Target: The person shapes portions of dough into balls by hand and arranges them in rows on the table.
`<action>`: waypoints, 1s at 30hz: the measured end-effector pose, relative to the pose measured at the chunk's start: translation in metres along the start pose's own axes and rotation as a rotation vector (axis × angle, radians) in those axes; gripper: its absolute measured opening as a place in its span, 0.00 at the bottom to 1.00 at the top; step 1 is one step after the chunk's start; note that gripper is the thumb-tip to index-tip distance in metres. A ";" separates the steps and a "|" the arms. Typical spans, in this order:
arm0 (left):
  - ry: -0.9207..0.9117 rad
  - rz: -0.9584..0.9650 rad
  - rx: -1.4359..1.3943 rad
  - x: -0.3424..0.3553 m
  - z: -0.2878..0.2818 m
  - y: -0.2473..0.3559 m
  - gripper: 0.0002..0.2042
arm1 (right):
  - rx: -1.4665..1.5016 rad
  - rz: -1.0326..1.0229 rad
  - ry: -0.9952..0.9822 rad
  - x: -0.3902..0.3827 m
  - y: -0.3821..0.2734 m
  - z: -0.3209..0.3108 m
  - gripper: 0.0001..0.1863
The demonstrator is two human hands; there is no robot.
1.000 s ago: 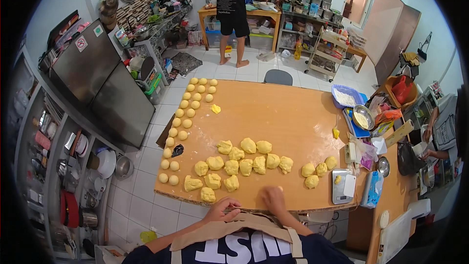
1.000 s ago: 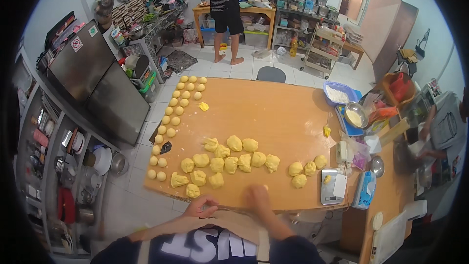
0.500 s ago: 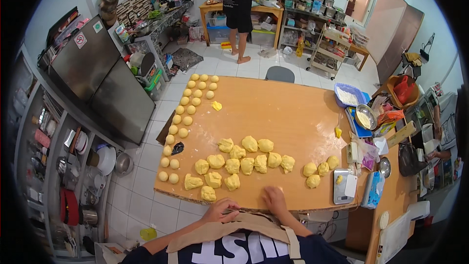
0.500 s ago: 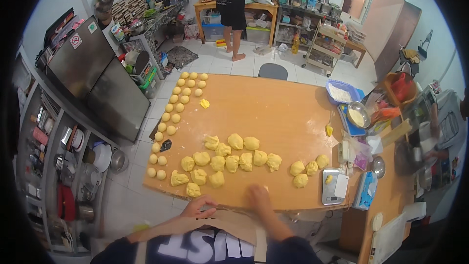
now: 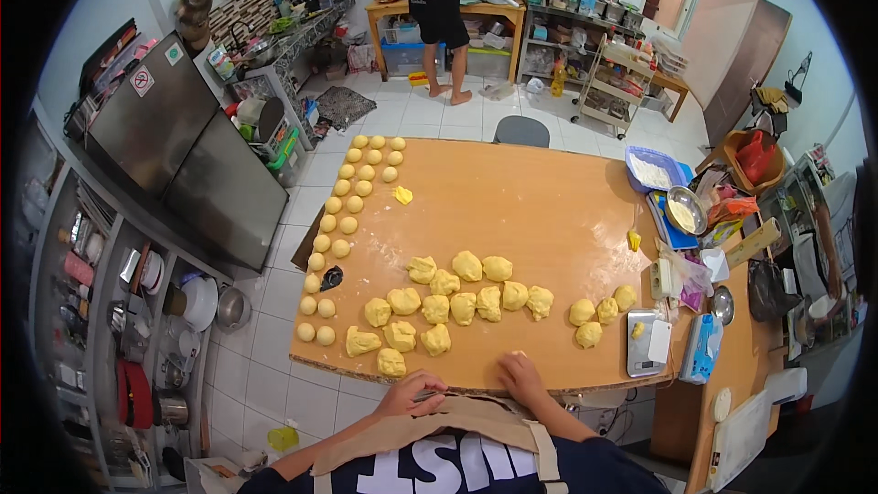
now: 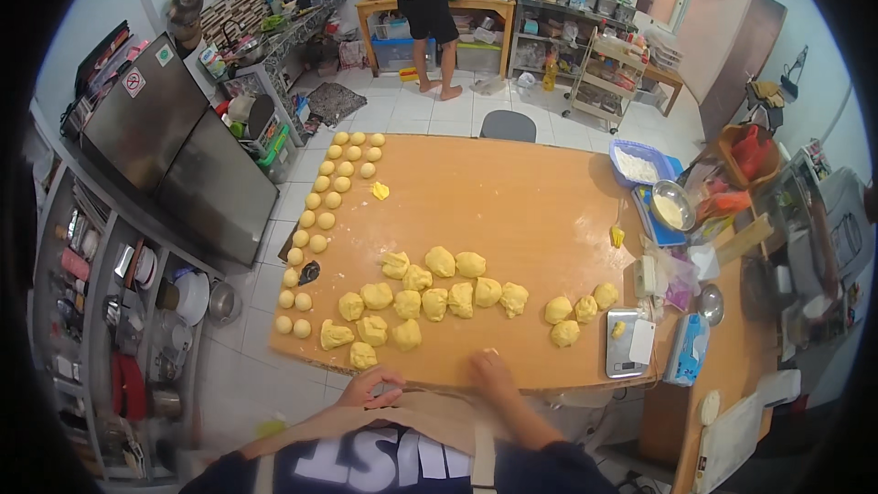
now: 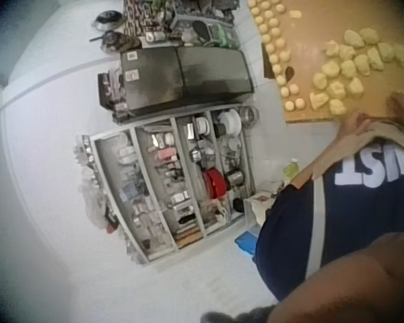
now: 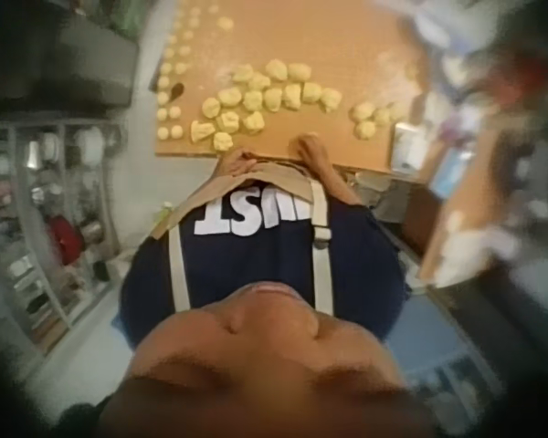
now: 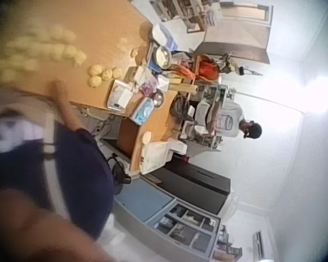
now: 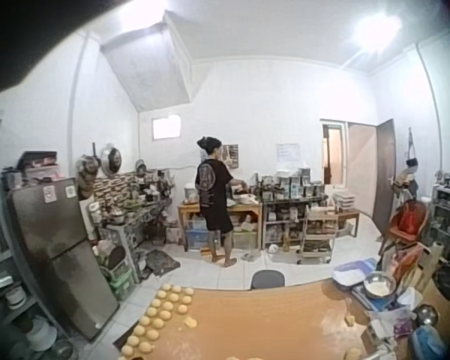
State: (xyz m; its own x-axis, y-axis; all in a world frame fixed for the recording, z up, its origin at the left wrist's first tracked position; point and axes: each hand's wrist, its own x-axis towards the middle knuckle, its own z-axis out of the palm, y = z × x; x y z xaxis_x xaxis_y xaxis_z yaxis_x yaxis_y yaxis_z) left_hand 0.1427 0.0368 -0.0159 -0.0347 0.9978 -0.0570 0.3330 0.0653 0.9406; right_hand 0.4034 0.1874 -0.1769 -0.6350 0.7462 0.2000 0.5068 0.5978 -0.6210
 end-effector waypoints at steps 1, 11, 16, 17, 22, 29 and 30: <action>0.005 0.012 -0.008 -0.002 -0.002 -0.003 0.10 | 0.139 -0.026 -0.016 -0.016 0.020 -0.010 0.18; -0.011 0.113 -0.021 0.005 0.007 -0.001 0.10 | 0.063 0.119 0.198 0.048 -0.017 0.007 0.16; 0.006 0.081 0.018 0.000 0.000 -0.010 0.10 | 0.194 -0.299 0.002 -0.015 0.056 -0.005 0.20; 0.026 0.032 -0.049 -0.004 0.002 -0.012 0.10 | 0.196 -0.292 -0.002 -0.009 0.052 -0.011 0.20; 0.019 0.055 -0.013 -0.003 0.007 -0.005 0.10 | -0.094 0.137 0.114 0.064 -0.001 -0.016 0.23; 0.043 0.011 -0.035 -0.006 0.005 -0.019 0.10 | -0.300 -0.064 -0.167 0.029 -0.018 -0.006 0.40; 0.061 -0.009 -0.069 -0.006 0.006 -0.022 0.10 | -0.374 0.013 -0.181 0.027 -0.012 -0.012 0.43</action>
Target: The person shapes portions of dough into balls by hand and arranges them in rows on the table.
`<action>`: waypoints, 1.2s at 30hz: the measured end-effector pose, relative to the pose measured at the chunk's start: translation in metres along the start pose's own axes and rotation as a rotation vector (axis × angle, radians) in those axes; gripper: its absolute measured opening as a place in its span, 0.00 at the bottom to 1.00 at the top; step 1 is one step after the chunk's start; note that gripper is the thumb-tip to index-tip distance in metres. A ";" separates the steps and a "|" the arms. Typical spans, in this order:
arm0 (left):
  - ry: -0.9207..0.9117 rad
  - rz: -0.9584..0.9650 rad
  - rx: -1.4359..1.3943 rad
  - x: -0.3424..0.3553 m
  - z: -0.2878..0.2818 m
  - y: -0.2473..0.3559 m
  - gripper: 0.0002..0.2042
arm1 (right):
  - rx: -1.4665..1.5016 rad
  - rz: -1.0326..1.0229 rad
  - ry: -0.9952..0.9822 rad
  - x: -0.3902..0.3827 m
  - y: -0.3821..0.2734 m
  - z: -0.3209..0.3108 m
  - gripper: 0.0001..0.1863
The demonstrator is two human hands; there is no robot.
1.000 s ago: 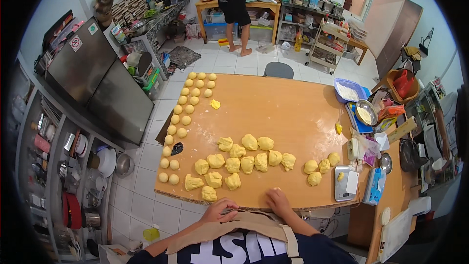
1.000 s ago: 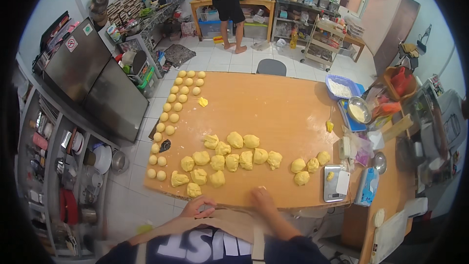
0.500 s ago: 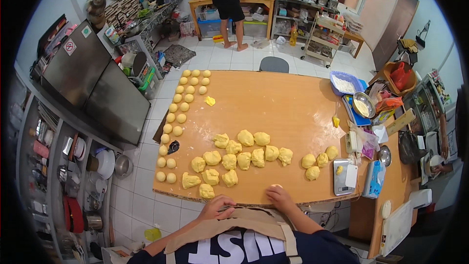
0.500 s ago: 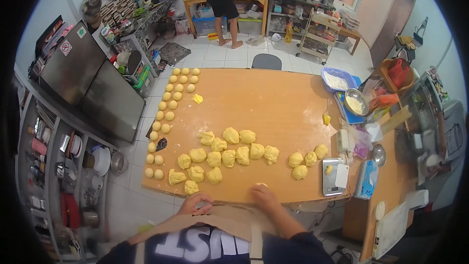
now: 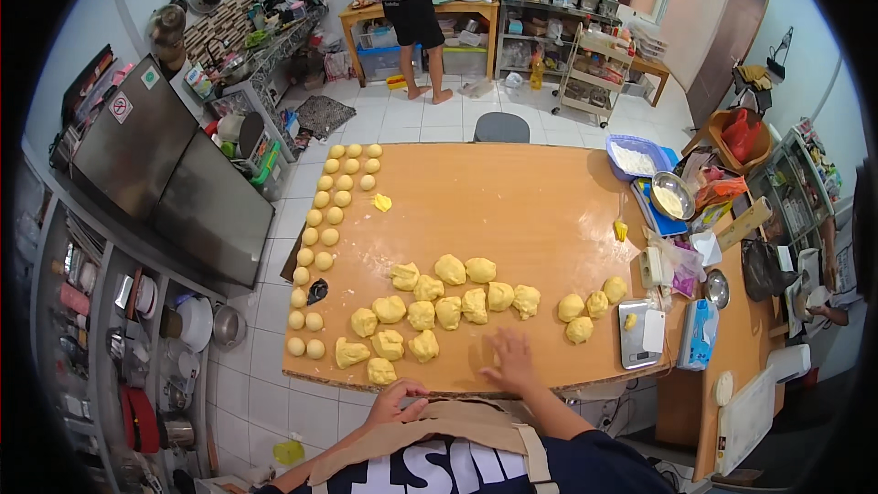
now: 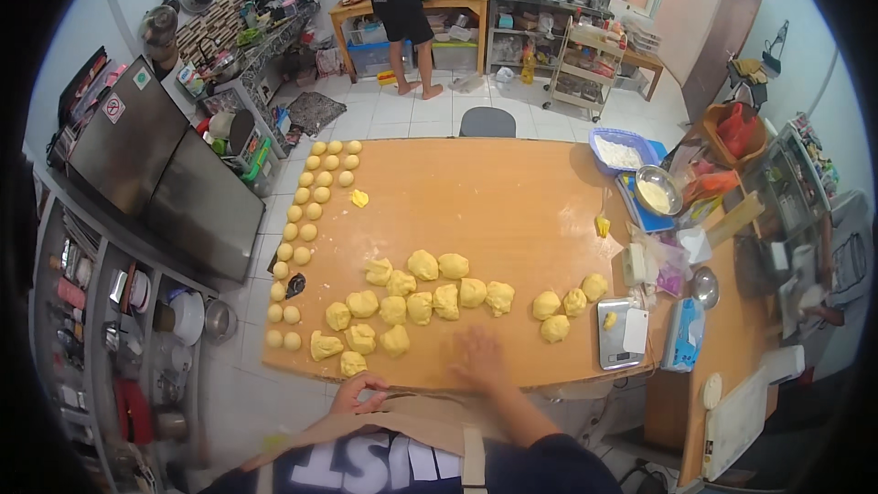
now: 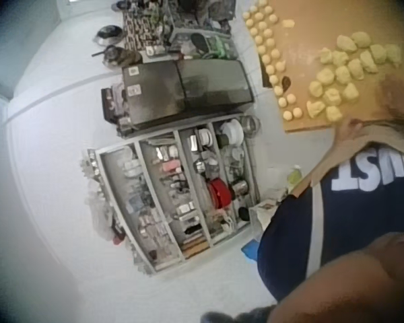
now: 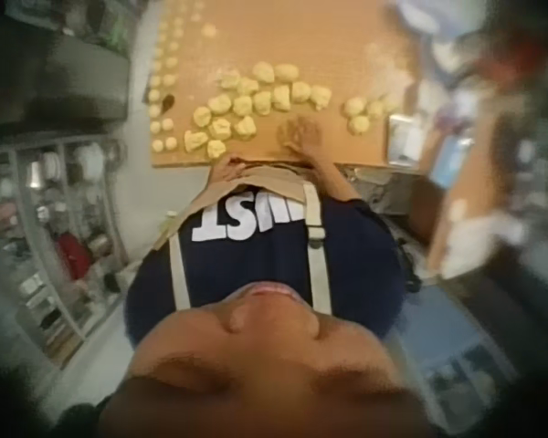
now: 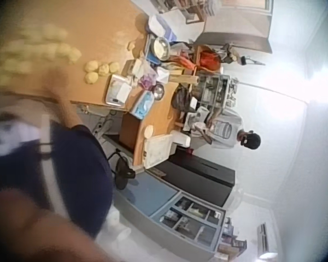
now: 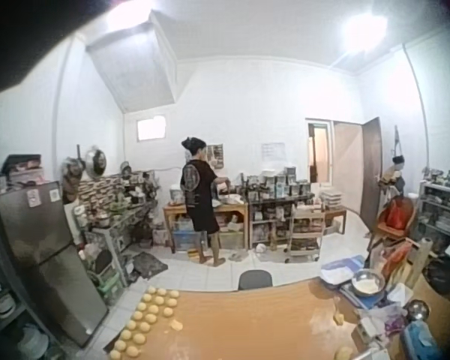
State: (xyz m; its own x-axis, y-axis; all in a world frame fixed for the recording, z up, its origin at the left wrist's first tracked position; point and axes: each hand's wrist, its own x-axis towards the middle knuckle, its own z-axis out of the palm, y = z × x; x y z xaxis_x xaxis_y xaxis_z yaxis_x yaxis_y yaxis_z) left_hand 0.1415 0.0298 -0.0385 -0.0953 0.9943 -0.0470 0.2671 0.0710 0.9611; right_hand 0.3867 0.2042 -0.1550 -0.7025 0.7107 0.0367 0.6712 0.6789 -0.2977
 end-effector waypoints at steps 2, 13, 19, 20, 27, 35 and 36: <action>-0.003 -0.045 -0.030 0.001 0.001 0.006 0.10 | 0.074 0.197 -0.045 0.014 0.029 -0.016 0.45; -0.002 -0.085 0.078 0.025 0.006 -0.007 0.12 | 0.107 0.855 0.018 0.128 0.201 -0.046 0.50; 0.059 -0.036 0.170 0.040 0.012 -0.004 0.12 | 0.000 0.871 0.014 0.145 0.220 -0.045 0.51; 0.081 -0.036 0.172 0.042 0.013 -0.004 0.12 | -0.023 0.811 0.001 0.146 0.221 -0.047 0.50; -0.005 -0.246 0.128 0.032 0.017 -0.010 0.16 | -0.057 0.618 0.045 0.145 0.228 -0.060 0.47; 0.052 -0.133 0.061 0.021 0.019 -0.007 0.13 | -0.157 0.949 0.009 0.174 0.208 -0.040 0.47; 0.048 -0.141 0.055 0.024 0.018 -0.003 0.13 | -0.071 0.910 -0.069 0.177 0.195 -0.042 0.49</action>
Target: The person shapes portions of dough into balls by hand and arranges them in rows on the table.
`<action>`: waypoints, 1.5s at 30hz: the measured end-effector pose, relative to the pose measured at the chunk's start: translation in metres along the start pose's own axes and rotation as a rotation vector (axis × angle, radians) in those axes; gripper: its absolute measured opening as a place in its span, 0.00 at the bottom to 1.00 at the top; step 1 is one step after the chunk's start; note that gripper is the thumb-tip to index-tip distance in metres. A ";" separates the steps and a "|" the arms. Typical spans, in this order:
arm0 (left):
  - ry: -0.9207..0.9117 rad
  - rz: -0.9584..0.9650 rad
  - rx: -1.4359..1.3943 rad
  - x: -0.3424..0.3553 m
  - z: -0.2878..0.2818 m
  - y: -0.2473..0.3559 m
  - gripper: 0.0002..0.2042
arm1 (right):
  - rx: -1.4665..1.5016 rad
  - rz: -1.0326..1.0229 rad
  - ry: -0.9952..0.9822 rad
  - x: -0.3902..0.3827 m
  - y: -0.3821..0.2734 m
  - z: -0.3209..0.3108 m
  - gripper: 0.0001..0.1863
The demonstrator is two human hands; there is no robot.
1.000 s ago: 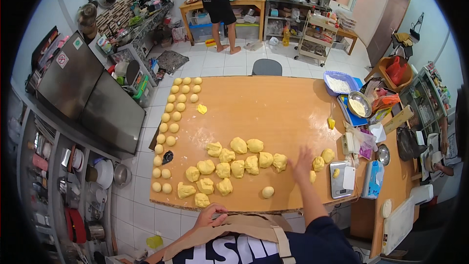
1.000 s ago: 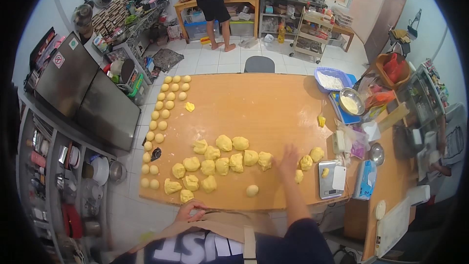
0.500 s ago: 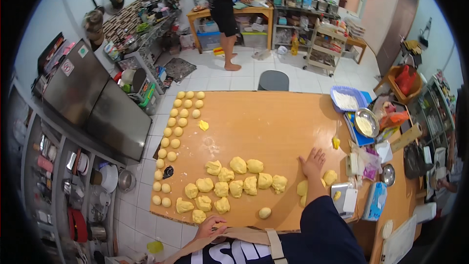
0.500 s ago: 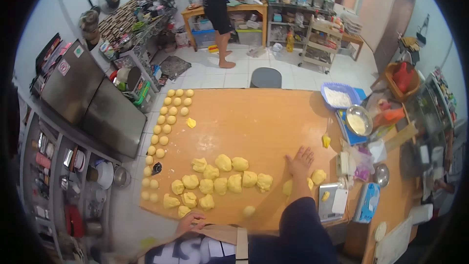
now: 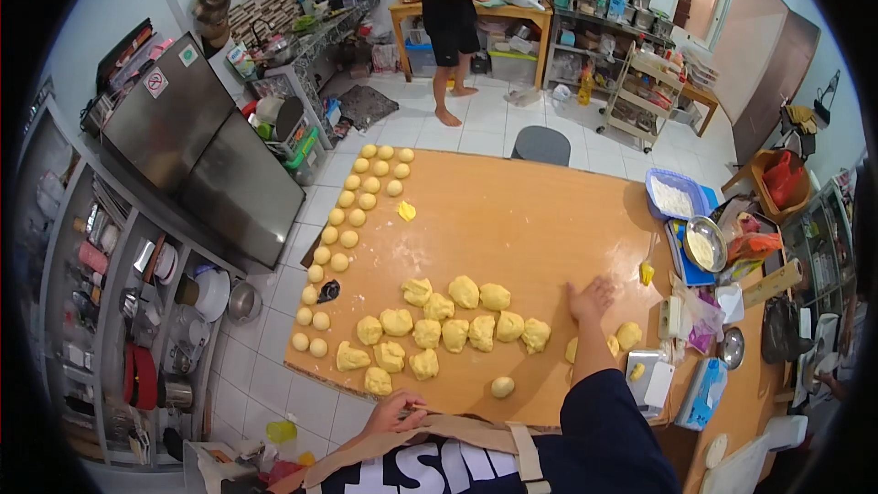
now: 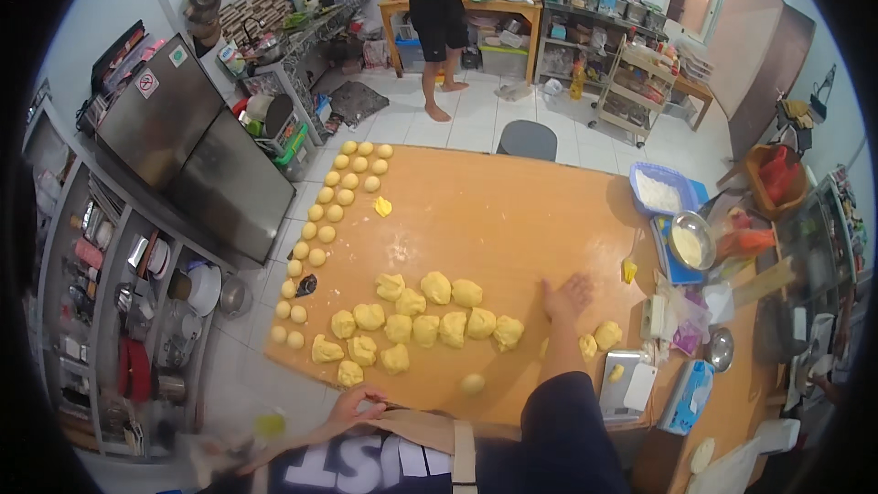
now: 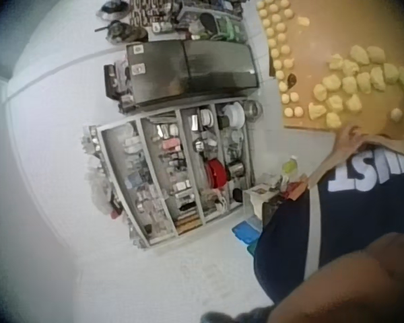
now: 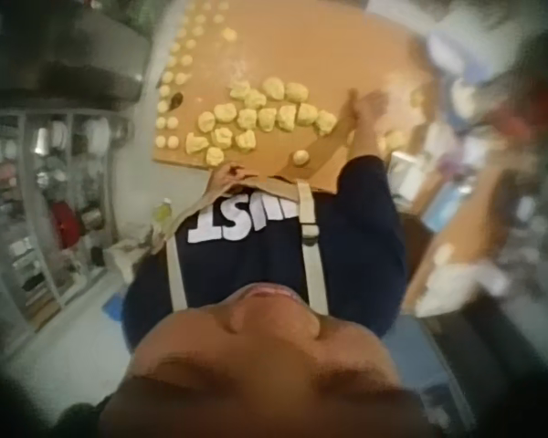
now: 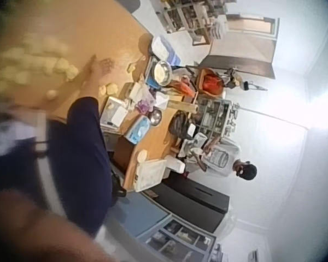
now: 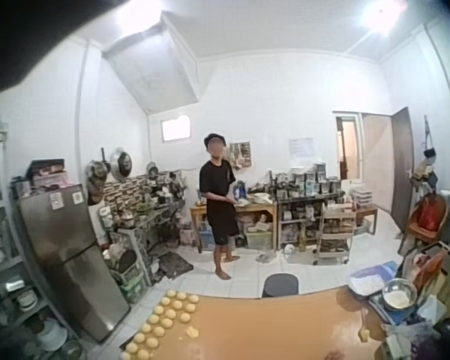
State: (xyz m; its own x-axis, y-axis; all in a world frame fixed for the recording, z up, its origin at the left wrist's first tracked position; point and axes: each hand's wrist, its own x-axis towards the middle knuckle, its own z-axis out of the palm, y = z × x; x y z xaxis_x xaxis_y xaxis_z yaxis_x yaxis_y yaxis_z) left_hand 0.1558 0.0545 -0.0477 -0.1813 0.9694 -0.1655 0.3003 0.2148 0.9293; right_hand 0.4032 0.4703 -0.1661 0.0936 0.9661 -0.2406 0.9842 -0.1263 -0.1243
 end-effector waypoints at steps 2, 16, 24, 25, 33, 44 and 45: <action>0.027 0.003 0.065 -0.002 0.002 0.010 0.12 | 0.068 -0.125 -0.154 0.000 -0.002 -0.006 0.46; -0.077 0.148 0.001 -0.013 -0.013 0.023 0.10 | 0.418 -1.087 -0.100 -0.220 0.086 0.056 0.12; -0.108 0.239 0.070 -0.017 -0.018 0.025 0.10 | 0.528 -1.029 0.029 -0.260 0.007 0.072 0.13; -0.122 0.230 0.098 -0.016 -0.020 0.025 0.10 | 0.550 -1.191 0.022 -0.270 0.015 0.072 0.12; -0.040 0.187 -0.032 -0.027 -0.016 0.020 0.09 | 0.625 -0.821 0.211 -0.209 0.012 0.059 0.14; -0.017 0.144 -0.021 -0.036 -0.021 0.016 0.09 | 0.491 -0.970 0.141 -0.219 0.034 0.064 0.12; -0.020 0.146 -0.021 -0.035 -0.020 0.018 0.09 | 0.561 -0.952 0.259 -0.210 0.020 0.064 0.11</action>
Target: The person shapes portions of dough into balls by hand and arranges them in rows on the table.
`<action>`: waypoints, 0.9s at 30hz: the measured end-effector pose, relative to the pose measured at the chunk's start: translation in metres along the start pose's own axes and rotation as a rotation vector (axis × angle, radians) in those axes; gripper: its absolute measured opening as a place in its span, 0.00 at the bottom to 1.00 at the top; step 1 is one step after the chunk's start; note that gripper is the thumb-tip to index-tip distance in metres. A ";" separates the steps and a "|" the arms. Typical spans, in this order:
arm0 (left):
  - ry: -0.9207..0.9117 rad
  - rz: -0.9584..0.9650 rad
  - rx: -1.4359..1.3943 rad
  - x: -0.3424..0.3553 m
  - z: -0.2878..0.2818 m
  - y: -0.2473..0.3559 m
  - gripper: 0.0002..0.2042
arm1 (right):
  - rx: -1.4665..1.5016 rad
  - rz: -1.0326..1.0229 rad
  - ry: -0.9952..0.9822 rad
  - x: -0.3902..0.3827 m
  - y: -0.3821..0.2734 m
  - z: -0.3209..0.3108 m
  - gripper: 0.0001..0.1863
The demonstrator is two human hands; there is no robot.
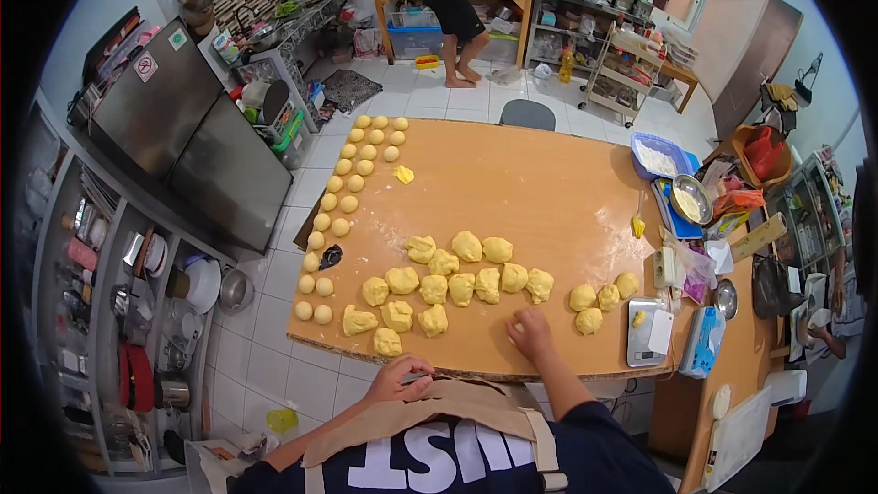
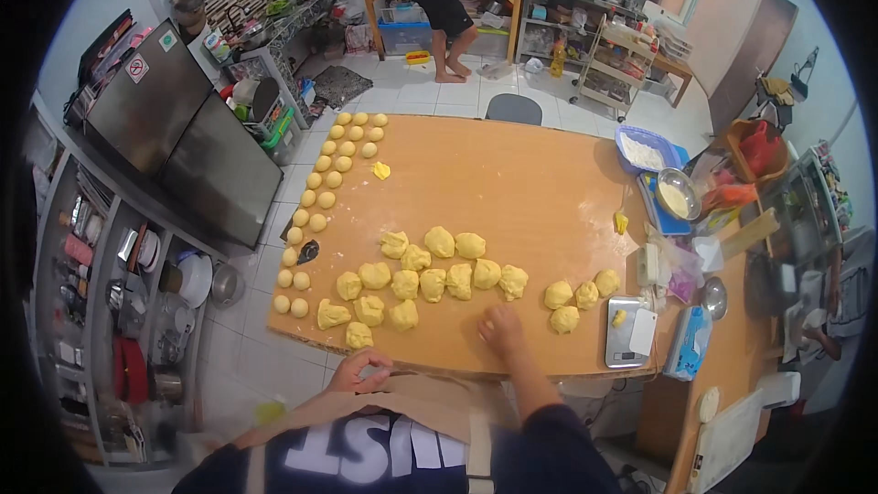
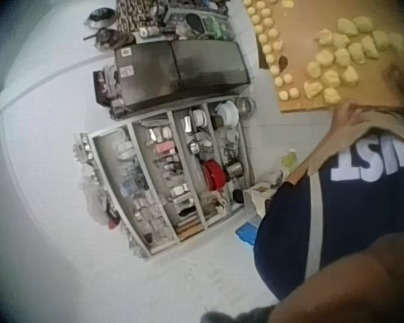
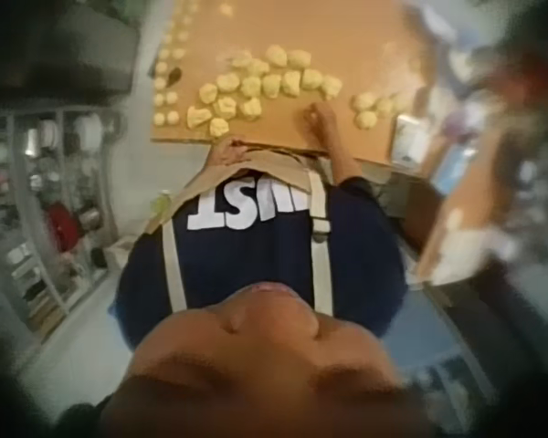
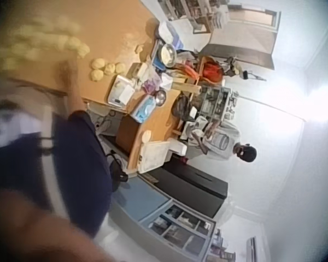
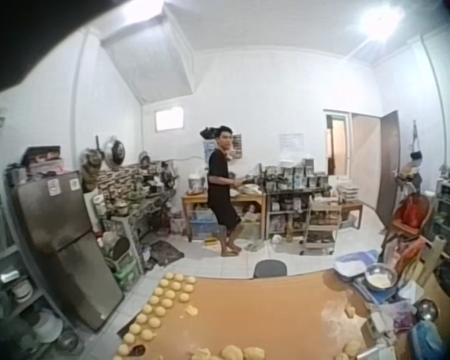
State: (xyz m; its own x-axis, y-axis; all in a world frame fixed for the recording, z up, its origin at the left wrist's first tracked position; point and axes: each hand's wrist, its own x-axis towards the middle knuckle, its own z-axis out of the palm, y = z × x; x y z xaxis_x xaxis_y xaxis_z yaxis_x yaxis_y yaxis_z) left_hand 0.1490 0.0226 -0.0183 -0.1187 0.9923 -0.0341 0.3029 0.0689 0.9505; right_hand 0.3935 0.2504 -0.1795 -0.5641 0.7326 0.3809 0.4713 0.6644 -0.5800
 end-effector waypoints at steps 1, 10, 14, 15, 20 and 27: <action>-0.024 0.017 0.021 0.002 0.002 0.003 0.09 | -0.003 0.004 0.005 0.004 -0.004 0.008 0.11; -0.031 -0.014 -0.011 -0.002 -0.003 -0.008 0.09 | 0.038 -0.061 -0.177 -0.042 -0.006 -0.009 0.09; -0.031 0.030 -0.005 0.002 -0.001 -0.006 0.09 | -0.046 0.045 -0.007 0.004 -0.008 0.000 0.08; -0.057 0.063 0.021 0.003 0.001 -0.006 0.09 | -0.057 0.064 -0.052 0.008 -0.012 0.015 0.11; -0.041 0.049 0.020 0.001 -0.007 0.000 0.09 | 0.087 -0.018 -0.187 -0.036 -0.041 0.032 0.15; -0.024 0.026 -0.058 0.000 -0.008 -0.006 0.09 | -0.080 0.052 -0.069 0.007 -0.008 -0.012 0.15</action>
State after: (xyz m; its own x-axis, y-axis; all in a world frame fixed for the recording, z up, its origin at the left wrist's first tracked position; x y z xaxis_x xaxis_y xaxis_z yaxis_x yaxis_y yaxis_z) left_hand 0.1401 0.0212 -0.0214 -0.0881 0.9960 -0.0161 0.2502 0.0378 0.9675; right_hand 0.3938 0.2518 -0.1635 -0.5816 0.7562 0.2998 0.5523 0.6376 -0.5371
